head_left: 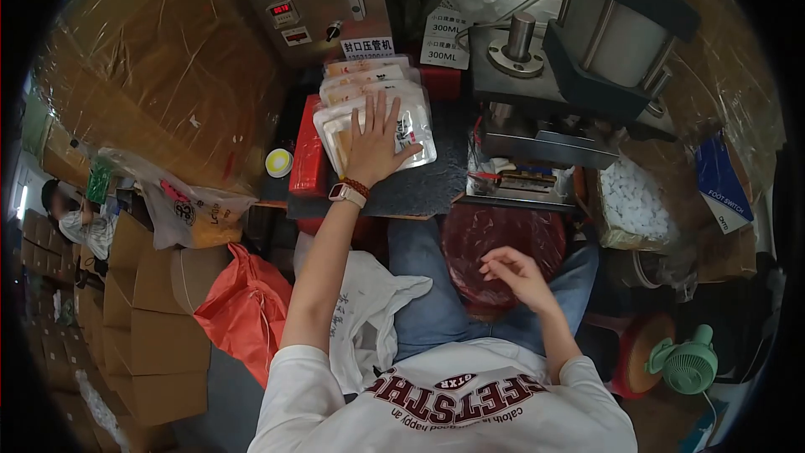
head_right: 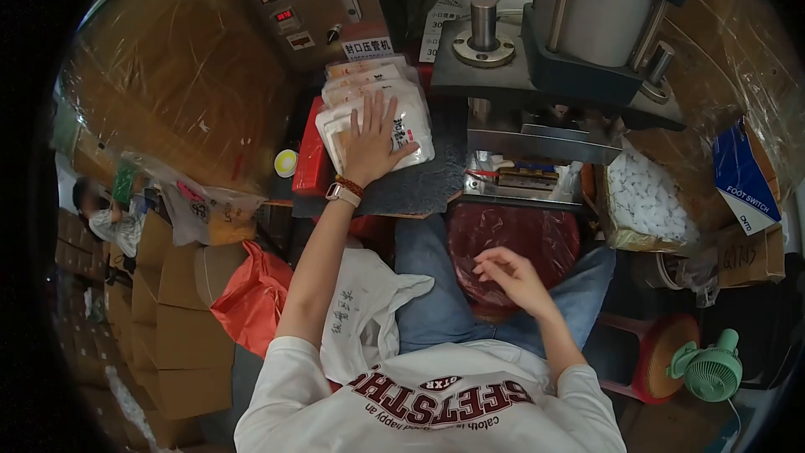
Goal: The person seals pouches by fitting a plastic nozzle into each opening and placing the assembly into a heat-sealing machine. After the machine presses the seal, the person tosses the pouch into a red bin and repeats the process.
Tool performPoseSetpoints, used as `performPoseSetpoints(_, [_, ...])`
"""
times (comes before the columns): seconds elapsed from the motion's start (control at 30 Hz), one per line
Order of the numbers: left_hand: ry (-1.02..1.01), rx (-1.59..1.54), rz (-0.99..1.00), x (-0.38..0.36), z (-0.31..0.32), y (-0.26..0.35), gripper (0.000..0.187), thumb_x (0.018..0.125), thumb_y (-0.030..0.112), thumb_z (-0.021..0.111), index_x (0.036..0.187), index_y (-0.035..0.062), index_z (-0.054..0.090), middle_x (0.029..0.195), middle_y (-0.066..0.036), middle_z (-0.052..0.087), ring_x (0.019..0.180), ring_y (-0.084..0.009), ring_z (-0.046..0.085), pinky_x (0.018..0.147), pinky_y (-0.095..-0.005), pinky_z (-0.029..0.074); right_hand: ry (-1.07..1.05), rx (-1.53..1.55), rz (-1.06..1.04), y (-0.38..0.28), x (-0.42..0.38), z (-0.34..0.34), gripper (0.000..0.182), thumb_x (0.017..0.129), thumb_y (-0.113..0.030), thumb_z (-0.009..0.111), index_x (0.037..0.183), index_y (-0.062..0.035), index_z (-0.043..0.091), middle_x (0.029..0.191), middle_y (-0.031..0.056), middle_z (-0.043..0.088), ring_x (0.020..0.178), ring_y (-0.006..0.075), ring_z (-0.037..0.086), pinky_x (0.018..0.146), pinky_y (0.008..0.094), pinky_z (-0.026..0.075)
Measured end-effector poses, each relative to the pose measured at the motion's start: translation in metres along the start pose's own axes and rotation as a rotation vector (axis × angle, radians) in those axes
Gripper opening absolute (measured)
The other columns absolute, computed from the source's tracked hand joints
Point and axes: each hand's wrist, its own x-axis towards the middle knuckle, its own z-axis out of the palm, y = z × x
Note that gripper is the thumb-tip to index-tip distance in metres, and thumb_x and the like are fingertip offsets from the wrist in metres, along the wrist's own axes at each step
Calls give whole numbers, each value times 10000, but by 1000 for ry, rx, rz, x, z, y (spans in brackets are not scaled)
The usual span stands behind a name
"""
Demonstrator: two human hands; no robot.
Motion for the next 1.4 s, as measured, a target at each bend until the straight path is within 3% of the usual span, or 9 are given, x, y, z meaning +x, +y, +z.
performPoseSetpoints(0.27, [-61,-82,65,-19,1,12,687,930,503,441,1457,88,293,1534,-122,227,1429,-253,179,1142,-471,104,867,-674,-423,-66,-15,-172,221,918,-110,568,1111,-4,587,959,93,640,821,201,612,739,329,492])
performPoseSetpoints(0.33, [24,-59,41,-21,-1,16,568,937,388,484,1404,81,386,1482,-107,344,1400,-245,259,1128,-461,150,906,-1792,-380,-62,-2,-198,282,853,-83,598,1128,-23,571,1081,123,596,904,299,583,775,395,486])
performPoseSetpoints(0.43, [150,74,-87,-30,-18,40,518,914,335,535,1354,77,444,1428,-111,414,1379,-275,293,1095,-489,193,762,-1709,-75,-70,8,-198,317,802,-71,612,1114,-41,566,1144,143,550,976,357,533,798,436,474])
performPoseSetpoints(0.67, [-138,-69,-108,-115,-40,104,712,851,514,554,1381,66,393,1436,-128,373,1369,-304,279,1103,-537,175,817,-1501,-410,-59,6,-196,221,838,-44,579,1056,-11,601,1016,140,597,934,348,533,809,417,448])
performPoseSetpoints(0.83, [21,-182,-136,-125,-48,112,451,722,11,633,1168,56,586,1198,-130,594,1030,-324,598,852,-381,501,875,-1493,-451,-62,8,-189,210,889,-56,548,1087,-8,602,1019,147,594,899,340,524,799,389,435])
performPoseSetpoints(1.0, [71,-542,-419,-113,-61,123,354,718,-18,602,1059,53,664,1006,-126,678,853,-294,662,770,-357,529,989,-1176,-659,-71,-6,-168,277,934,-59,515,1208,-18,530,1037,138,593,809,262,549,744,303,449])
performPoseSetpoints(1.07, [149,-796,-532,-107,-76,143,336,696,-45,571,997,42,693,986,-112,692,879,-274,667,785,-342,523,765,-389,-502,-86,-24,-125,398,958,-69,474,1343,-27,383,1064,127,592,786,149,536,709,261,448])
performPoseSetpoints(1.2, [210,-665,-279,-96,-89,173,329,681,-46,569,977,38,687,982,-91,695,928,-272,655,822,-351,512,126,14,-306,-59,-33,-56,378,919,15,513,1263,-14,358,1164,167,584,839,110,565,750,241,480])
performPoseSetpoints(1.4, [204,-423,-148,-88,-106,193,349,662,-42,575,967,84,689,1005,-50,689,990,-261,636,818,-343,511,397,-776,-694,-82,-31,-35,260,801,88,618,1052,51,559,989,129,602,775,201,650,729,288,549])
